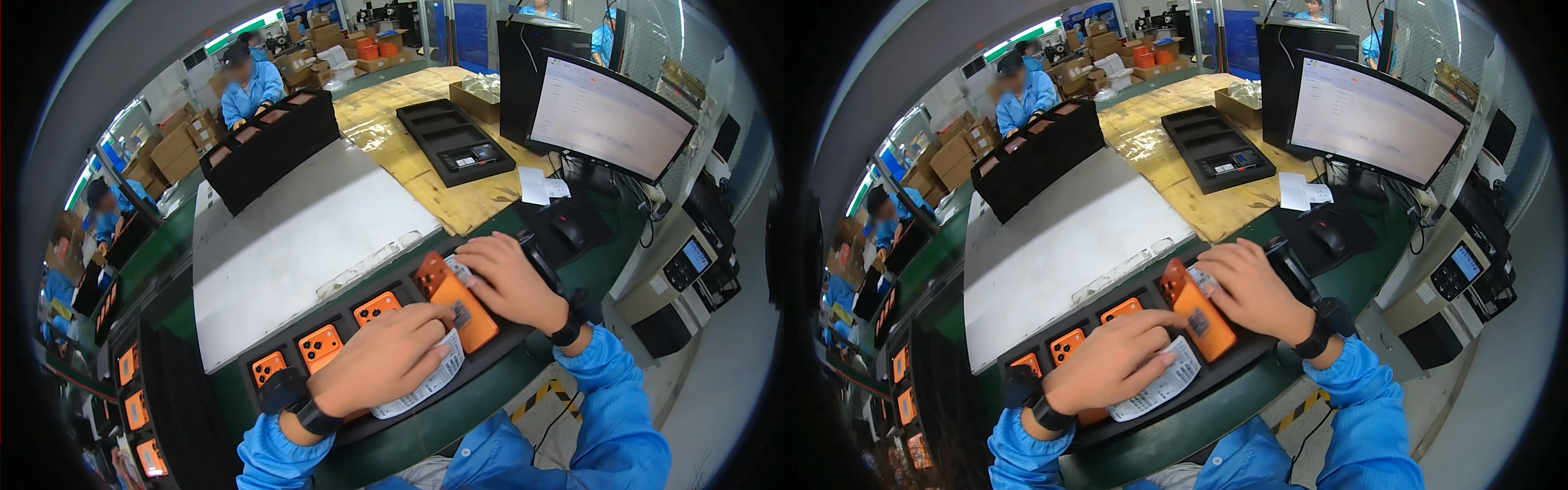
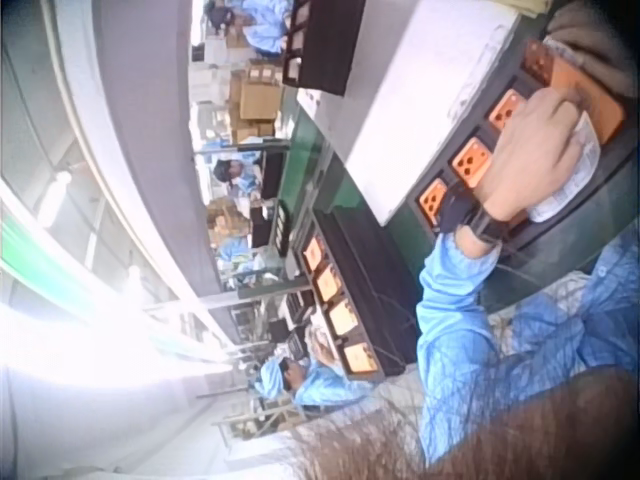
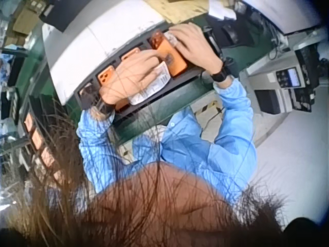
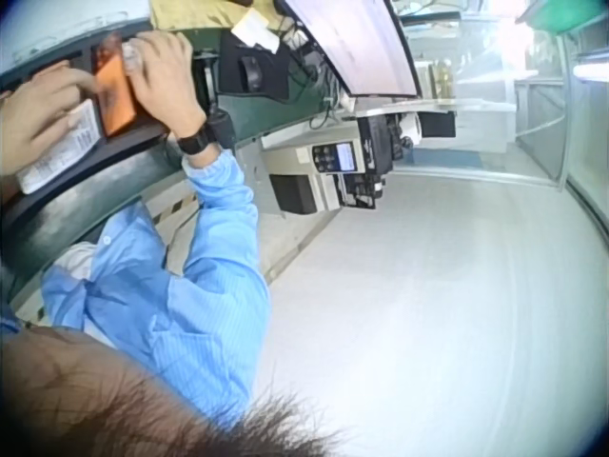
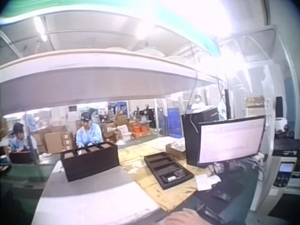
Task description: The recorder is labeling and scanning smartphones on an assembly line.
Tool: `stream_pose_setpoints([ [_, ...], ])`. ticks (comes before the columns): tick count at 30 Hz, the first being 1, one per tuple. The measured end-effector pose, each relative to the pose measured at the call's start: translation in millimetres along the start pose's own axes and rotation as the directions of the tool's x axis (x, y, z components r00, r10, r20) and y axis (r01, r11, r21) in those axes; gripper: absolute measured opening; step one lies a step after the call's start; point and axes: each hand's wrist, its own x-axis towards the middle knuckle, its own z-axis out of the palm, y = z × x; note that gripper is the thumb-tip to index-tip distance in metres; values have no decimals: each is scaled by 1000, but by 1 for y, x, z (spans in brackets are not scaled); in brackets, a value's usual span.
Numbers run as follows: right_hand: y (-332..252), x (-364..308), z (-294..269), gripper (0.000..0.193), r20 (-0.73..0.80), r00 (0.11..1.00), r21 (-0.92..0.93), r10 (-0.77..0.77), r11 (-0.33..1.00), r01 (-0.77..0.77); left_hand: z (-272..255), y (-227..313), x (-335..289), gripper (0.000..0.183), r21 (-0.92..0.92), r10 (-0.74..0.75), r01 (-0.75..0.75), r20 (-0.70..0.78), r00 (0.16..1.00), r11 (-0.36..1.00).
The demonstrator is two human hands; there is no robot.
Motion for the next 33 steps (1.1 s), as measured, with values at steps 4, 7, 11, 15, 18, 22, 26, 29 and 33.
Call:
stream_pose_setpoints([
  [4,-11,-4,-16,24,-181,975,300,130,951,-72,-31,23,-20,24,-69,-312,322,122,942,944],
  [7,-52,-4,-22,31,263,958,787,113,549,-281,-33,25,-28,25,-128,-348,354,69,935,926],
  [11,-91,3,-7,32,268,963,723,28,655,-220,-34,25,-33,30,-113,-449,449,27,893,886],
  [15,-94,4,-12,33,422,863,586,277,643,-493,-32,9,-61,33,-56,-541,541,9,841,839],
  [18,-91,4,-5,30,348,936,646,58,708,-285,-27,6,-71,32,-84,-558,560,48,828,824],
  [22,-105,20,0,24,289,955,581,-70,806,-117,-16,2,-76,31,-23,-444,446,47,895,895],
  [26,-114,28,3,21,348,933,528,-95,842,-112,-13,1,-79,30,-19,-405,406,59,913,914],
  [29,-115,27,7,20,330,936,507,-122,859,-67,-10,-1,-80,29,-16,-391,392,55,919,920],
  [33,-113,27,12,18,320,939,480,-125,876,-46,-9,-3,-79,31,19,-390,389,63,919,921],
])
